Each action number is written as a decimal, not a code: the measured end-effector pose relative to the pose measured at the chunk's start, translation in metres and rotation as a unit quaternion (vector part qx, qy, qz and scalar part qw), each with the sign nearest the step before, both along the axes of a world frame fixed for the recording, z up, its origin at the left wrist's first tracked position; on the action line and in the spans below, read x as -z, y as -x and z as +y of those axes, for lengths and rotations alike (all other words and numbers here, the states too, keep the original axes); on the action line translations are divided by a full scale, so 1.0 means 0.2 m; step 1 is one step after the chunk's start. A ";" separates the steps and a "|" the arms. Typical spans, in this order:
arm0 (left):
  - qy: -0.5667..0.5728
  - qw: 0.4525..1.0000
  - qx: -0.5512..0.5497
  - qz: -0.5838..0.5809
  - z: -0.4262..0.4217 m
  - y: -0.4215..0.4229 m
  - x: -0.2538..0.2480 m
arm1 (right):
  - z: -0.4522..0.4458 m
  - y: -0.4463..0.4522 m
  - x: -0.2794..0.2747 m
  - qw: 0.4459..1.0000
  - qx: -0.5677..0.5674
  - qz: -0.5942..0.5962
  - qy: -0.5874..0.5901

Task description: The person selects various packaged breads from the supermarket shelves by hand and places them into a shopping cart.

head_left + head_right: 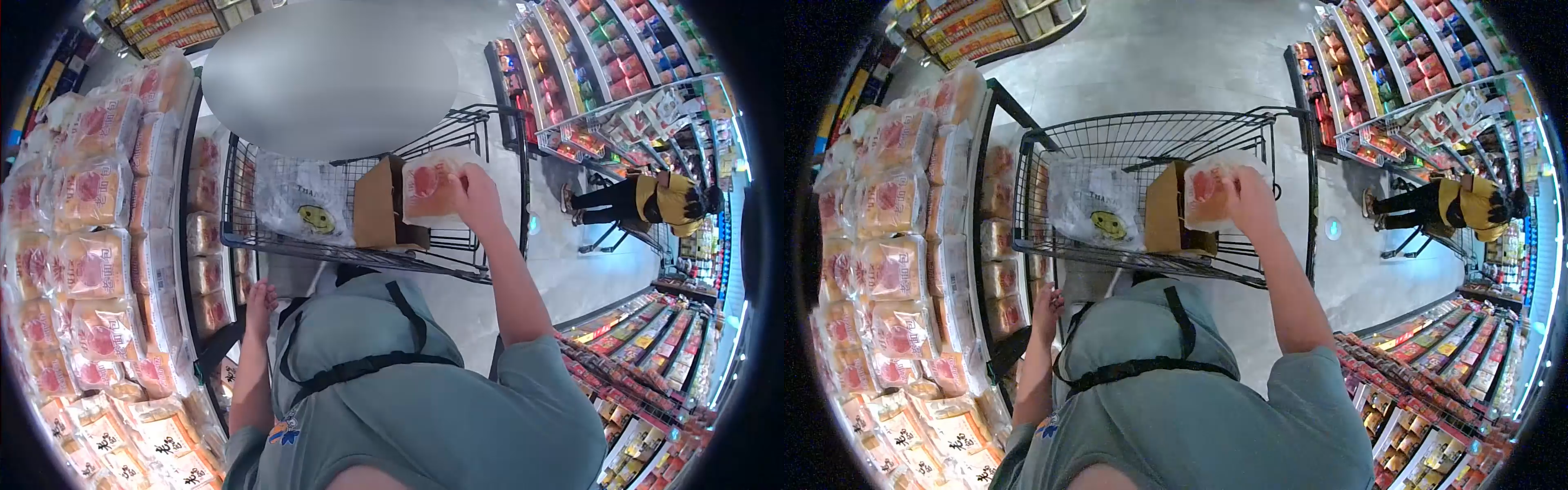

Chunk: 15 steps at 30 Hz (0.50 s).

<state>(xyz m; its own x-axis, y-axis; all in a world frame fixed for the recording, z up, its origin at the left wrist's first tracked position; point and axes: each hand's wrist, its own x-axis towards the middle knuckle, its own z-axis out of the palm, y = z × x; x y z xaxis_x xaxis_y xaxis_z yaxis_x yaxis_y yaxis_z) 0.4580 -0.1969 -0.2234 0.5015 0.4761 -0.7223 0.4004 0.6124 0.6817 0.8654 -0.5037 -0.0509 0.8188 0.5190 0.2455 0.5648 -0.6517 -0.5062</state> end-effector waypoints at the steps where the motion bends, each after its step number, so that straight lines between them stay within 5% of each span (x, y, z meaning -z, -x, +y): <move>1: 0.007 1.000 -0.005 0.016 -0.01 -0.01 0.01 | -0.03 -0.02 0.02 0.998 0.016 0.053 0.038; 15: -0.062 0.996 0.031 0.051 -0.05 0.22 0.07 | -0.03 -0.03 0.52 0.987 0.003 0.138 0.084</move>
